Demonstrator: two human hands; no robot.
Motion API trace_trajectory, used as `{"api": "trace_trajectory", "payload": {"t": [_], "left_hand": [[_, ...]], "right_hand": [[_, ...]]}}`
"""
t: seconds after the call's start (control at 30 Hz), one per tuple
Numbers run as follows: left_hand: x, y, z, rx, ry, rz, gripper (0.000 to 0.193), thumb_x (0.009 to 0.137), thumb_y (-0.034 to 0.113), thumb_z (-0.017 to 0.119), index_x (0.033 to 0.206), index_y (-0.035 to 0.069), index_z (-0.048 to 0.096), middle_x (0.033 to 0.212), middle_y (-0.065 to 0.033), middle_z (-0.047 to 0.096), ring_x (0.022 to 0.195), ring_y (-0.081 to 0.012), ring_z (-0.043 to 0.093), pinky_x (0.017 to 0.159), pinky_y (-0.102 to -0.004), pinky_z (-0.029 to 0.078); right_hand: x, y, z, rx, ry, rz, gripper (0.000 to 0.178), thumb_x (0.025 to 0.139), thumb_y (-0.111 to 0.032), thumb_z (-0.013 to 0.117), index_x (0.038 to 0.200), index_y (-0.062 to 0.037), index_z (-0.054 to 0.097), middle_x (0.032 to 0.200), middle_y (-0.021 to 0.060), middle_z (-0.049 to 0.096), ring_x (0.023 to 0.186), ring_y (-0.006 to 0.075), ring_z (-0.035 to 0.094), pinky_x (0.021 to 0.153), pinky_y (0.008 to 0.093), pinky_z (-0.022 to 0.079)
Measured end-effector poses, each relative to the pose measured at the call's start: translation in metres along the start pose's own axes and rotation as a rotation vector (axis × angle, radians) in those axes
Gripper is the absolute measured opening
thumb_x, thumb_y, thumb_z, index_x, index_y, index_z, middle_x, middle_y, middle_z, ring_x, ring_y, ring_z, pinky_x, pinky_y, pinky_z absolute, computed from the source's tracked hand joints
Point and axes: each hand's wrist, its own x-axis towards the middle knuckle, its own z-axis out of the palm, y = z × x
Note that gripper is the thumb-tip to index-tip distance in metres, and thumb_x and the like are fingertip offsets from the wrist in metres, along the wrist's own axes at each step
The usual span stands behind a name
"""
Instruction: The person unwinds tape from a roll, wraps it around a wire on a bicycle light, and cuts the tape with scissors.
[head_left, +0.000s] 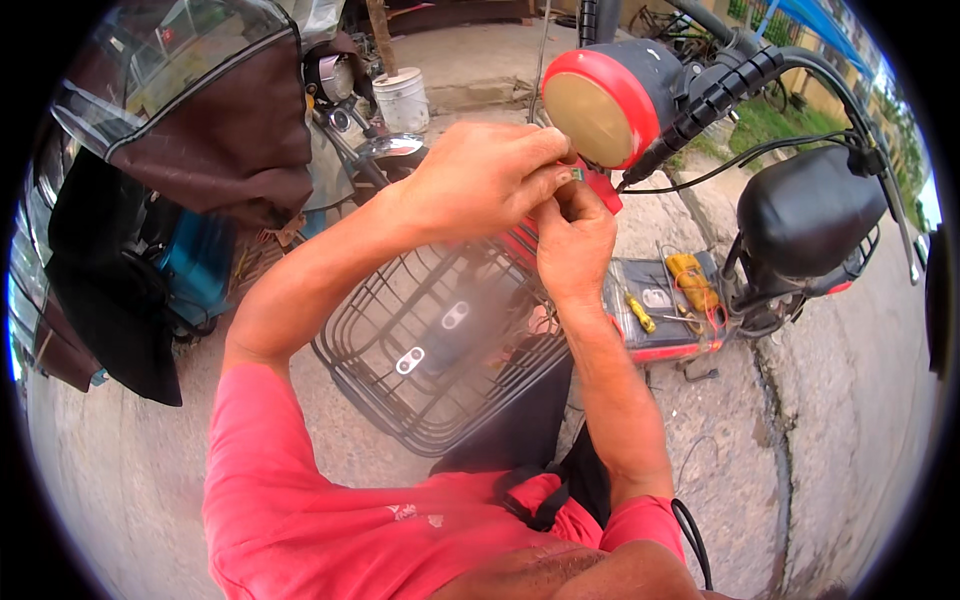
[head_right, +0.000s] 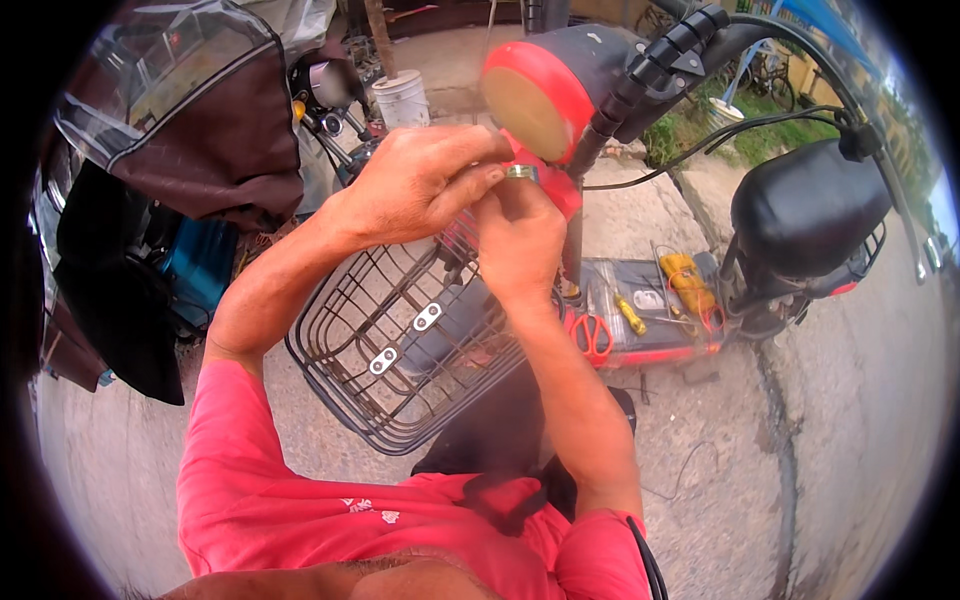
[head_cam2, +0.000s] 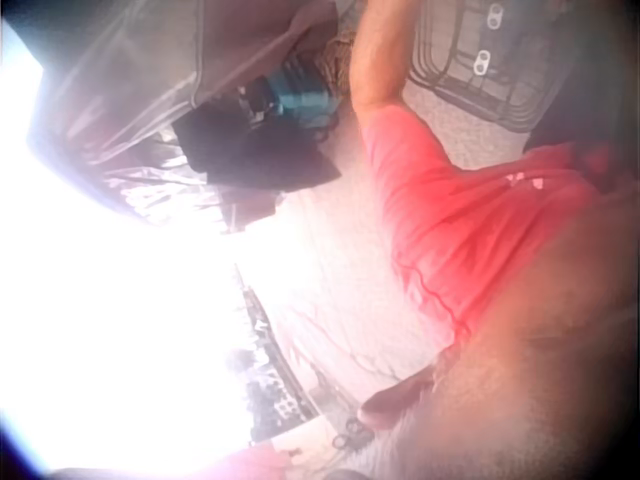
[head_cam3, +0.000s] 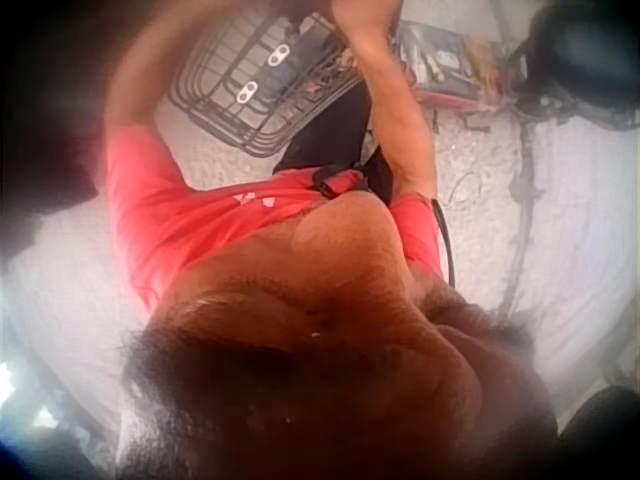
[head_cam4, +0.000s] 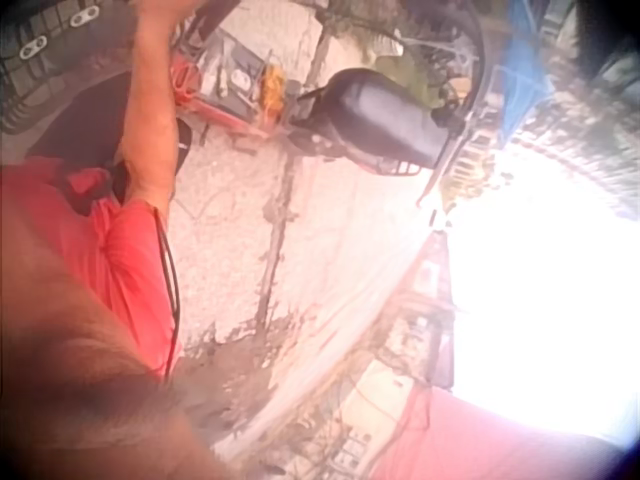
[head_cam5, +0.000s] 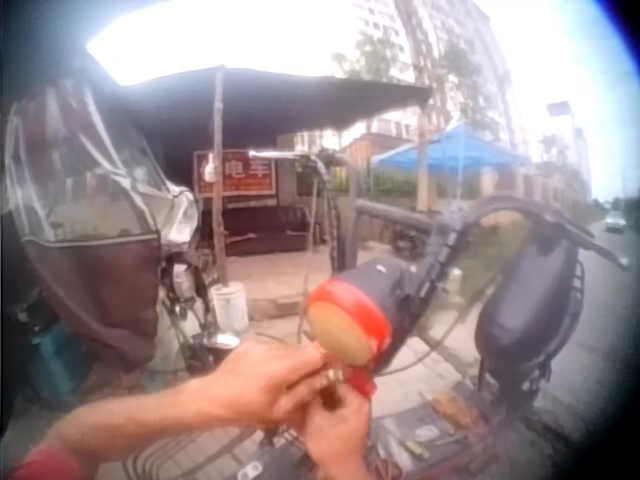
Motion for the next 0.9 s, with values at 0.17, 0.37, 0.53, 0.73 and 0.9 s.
{"api": "trace_trajectory", "payload": {"t": [0.17, 0.37, 0.53, 0.73, 0.9], "left_hand": [[-0.032, -0.017, 0.005, -0.408, 0.11, -0.413, 0.026, 0.095, 0.014, 0.064, 0.116, -0.001, 0.066, 0.1, -0.0072, 0.069, 0.09, -0.0143, 0.065, 0.082, -0.0312, 0.054], [-0.03, -0.036, 0.013, -0.781, -0.065, -0.496, 0.051, 0.091, 0.022, 0.062, 0.137, 0.0, 0.057, 0.126, -0.0113, 0.064, 0.111, -0.0181, 0.063, 0.095, -0.0357, 0.05], [-0.018, -0.049, 0.018, -1.029, -0.222, -0.425, 0.05, 0.088, 0.019, 0.063, 0.134, -0.001, 0.059, 0.123, -0.0119, 0.066, 0.11, -0.0185, 0.063, 0.095, -0.0361, 0.051], [-0.026, -0.057, 0.031, -1.246, -0.248, -0.423, 0.031, 0.088, 0.018, 0.065, 0.114, 0.001, 0.064, 0.109, -0.0079, 0.069, 0.104, -0.0168, 0.064, 0.093, -0.0335, 0.05], [-0.031, -0.056, 0.031, -1.196, -0.266, -0.471, 0.022, 0.088, 0.013, 0.069, 0.106, 0.002, 0.065, 0.103, -0.0044, 0.067, 0.098, -0.0143, 0.062, 0.09, -0.032, 0.049]], "right_hand": [[0.006, -0.004, -0.014, -0.031, -0.101, 0.125, 0.014, 0.091, -0.009, 0.07, 0.096, 0.0042, 0.072, 0.086, 0.0058, 0.073, 0.081, 0.0109, 0.066, 0.076, 0.0278, 0.052], [0.011, -0.013, -0.017, 0.081, -0.156, 0.231, 0.012, 0.089, -0.009, 0.07, 0.092, 0.0024, 0.07, 0.079, 0.0005, 0.067, 0.073, 0.0061, 0.058, 0.068, 0.0235, 0.046], [0.016, -0.012, -0.025, 0.141, -0.281, 0.267, 0.007, 0.091, -0.011, 0.07, 0.092, -0.0042, 0.069, 0.078, 0.0004, 0.065, 0.07, 0.0087, 0.059, 0.068, 0.0235, 0.047], [0.015, -0.011, -0.029, 0.238, -0.29, 0.311, 0.007, 0.092, -0.012, 0.069, 0.093, -0.0054, 0.069, 0.077, 0.0004, 0.064, 0.068, 0.009, 0.057, 0.065, 0.0229, 0.045], [0.017, -0.011, -0.032, 0.228, -0.262, 0.362, 0.008, 0.093, -0.013, 0.069, 0.097, -0.0059, 0.067, 0.077, 0.0009, 0.064, 0.066, 0.0105, 0.058, 0.062, 0.024, 0.046]]}}
